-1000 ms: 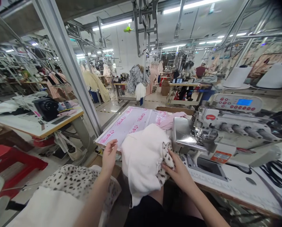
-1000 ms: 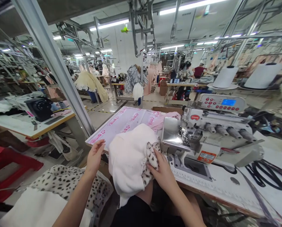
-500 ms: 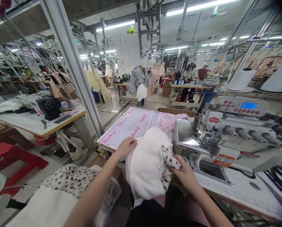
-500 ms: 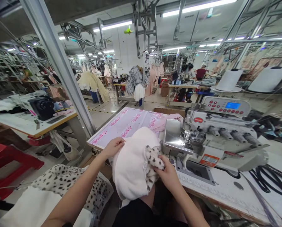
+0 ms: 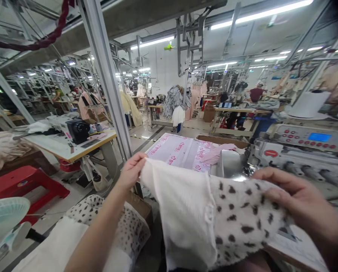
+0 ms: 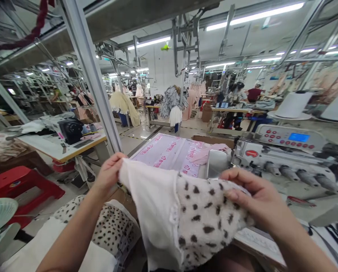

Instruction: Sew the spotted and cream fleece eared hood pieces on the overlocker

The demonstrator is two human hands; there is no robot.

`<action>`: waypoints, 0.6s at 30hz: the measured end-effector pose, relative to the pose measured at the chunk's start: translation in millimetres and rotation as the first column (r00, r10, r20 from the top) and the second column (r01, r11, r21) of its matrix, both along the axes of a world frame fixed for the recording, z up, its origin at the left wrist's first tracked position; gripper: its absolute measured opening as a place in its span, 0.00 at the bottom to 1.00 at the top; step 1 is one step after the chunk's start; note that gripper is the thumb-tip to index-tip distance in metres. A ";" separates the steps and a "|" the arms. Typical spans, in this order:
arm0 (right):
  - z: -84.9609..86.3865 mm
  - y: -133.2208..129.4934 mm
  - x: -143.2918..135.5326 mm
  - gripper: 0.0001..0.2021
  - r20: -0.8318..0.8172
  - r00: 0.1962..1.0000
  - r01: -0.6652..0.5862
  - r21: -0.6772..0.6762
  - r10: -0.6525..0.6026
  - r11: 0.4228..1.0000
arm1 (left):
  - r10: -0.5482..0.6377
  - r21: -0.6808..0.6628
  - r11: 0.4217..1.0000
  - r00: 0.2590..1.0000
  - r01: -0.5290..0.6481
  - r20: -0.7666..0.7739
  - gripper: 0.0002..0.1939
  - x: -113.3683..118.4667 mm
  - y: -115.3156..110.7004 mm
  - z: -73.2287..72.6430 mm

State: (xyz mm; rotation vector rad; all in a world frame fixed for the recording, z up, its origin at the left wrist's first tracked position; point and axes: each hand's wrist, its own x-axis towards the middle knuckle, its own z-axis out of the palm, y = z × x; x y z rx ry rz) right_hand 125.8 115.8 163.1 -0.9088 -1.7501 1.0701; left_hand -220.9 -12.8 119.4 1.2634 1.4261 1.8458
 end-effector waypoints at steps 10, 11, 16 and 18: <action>13.3 78.3 -69.0 0.07 0.463 0.884 -0.157 0.430 -0.068 0.889 | 0.221 -0.076 0.919 0.664 -0.388 -0.715 0.12 -83.4 70.8 -2.0; -3.4 79.7 -75.8 0.08 0.490 0.871 -0.195 0.419 -0.040 0.887 | 0.190 -0.118 0.914 0.665 -0.388 -0.722 0.12 -89.9 76.3 -16.6; -70.8 67.7 -87.6 0.07 0.576 0.813 -0.309 0.297 0.089 0.904 | 0.138 -0.242 0.859 0.658 -0.452 -0.740 0.14 -114.5 76.0 -73.3; -86.1 64.5 -91.1 0.07 0.601 0.791 -0.315 0.245 0.111 0.917 | 0.140 -0.267 0.840 0.664 -0.472 -0.735 0.14 -121.1 73.6 -82.9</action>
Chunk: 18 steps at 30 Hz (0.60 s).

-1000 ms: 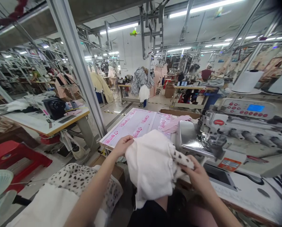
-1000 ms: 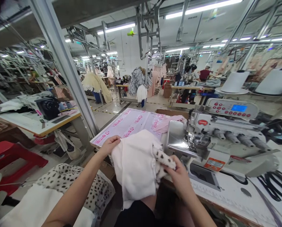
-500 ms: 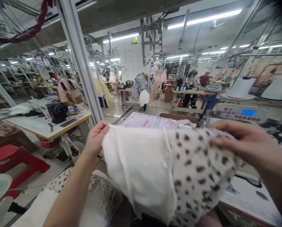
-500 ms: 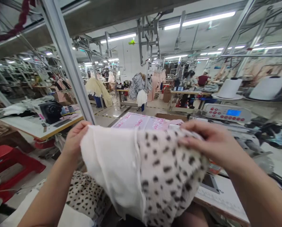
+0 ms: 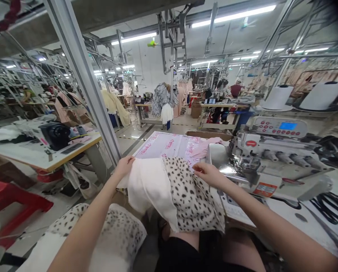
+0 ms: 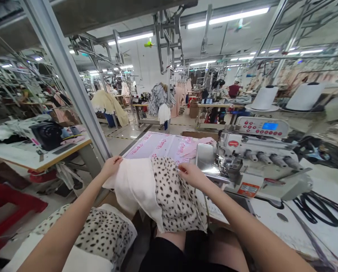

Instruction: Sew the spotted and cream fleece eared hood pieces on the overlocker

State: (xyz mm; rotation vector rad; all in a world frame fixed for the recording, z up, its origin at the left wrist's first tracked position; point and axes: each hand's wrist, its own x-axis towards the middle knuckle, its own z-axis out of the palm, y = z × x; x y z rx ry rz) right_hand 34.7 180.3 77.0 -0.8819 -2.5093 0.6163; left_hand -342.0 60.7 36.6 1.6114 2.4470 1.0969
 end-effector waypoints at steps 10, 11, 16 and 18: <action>-58.5 22.0 -43.0 0.20 0.077 0.976 0.213 -0.105 -0.206 0.971 | 0.066 -0.057 0.996 0.998 -0.065 0.018 0.14 -6.7 0.0 -17.5; -63.2 25.5 -45.3 0.20 0.086 0.969 0.240 -0.116 -0.231 0.964 | 0.077 -0.071 0.995 0.997 -0.076 0.015 0.15 -6.3 -0.2 -19.2; -72.7 40.4 -53.8 0.14 0.165 0.954 0.279 -0.178 -0.250 0.944 | 0.058 -0.174 0.983 0.998 -0.060 -0.012 0.15 -5.1 2.1 -27.0; -71.4 45.2 -56.4 0.13 0.199 0.950 0.278 -0.194 -0.240 0.941 | 0.052 -0.197 0.979 0.998 -0.055 -0.023 0.14 -5.0 4.0 -29.1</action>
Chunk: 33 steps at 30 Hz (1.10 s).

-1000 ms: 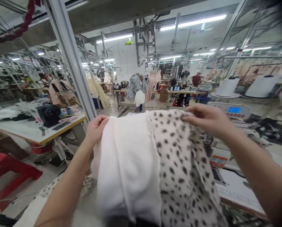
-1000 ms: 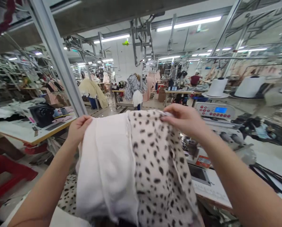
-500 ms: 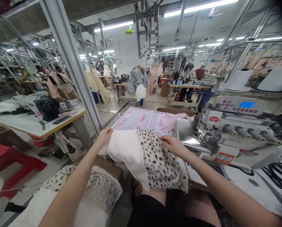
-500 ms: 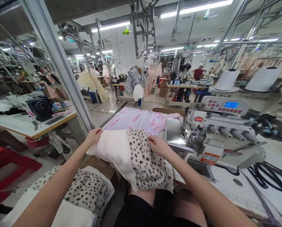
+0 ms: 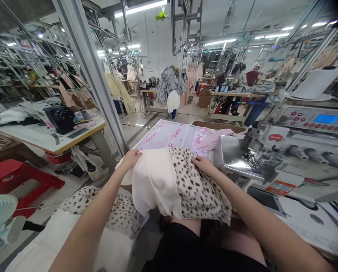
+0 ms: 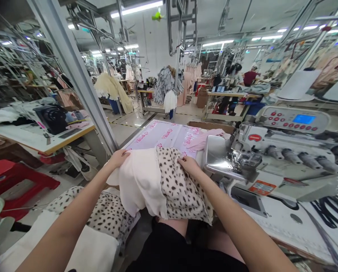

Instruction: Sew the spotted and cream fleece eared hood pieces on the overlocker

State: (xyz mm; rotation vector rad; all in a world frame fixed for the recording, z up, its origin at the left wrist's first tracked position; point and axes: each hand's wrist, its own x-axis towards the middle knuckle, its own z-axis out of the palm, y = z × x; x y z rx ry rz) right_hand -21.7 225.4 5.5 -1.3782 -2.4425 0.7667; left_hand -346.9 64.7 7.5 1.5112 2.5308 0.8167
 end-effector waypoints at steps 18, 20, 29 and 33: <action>92.6 -2.8 -5.2 0.12 -0.242 0.964 -0.060 0.197 0.108 0.979 | 0.273 0.248 0.936 0.960 -0.249 -0.066 0.15 -27.9 -22.8 73.2; 99.4 -0.7 0.9 0.14 -0.225 0.966 -0.077 0.207 0.124 0.975 | 0.279 0.259 0.932 0.958 -0.253 -0.071 0.15 -26.1 -25.7 81.6; 119.5 -9.8 21.2 0.20 -0.167 0.977 -0.066 0.362 0.135 0.930 | 0.286 0.265 0.933 0.949 -0.245 -0.130 0.16 -18.7 -33.0 103.0; 132.3 -18.3 29.8 0.14 -0.191 0.971 -0.040 0.461 0.143 0.887 | 0.221 0.329 0.933 0.953 -0.146 -0.205 0.15 -12.8 -45.6 117.9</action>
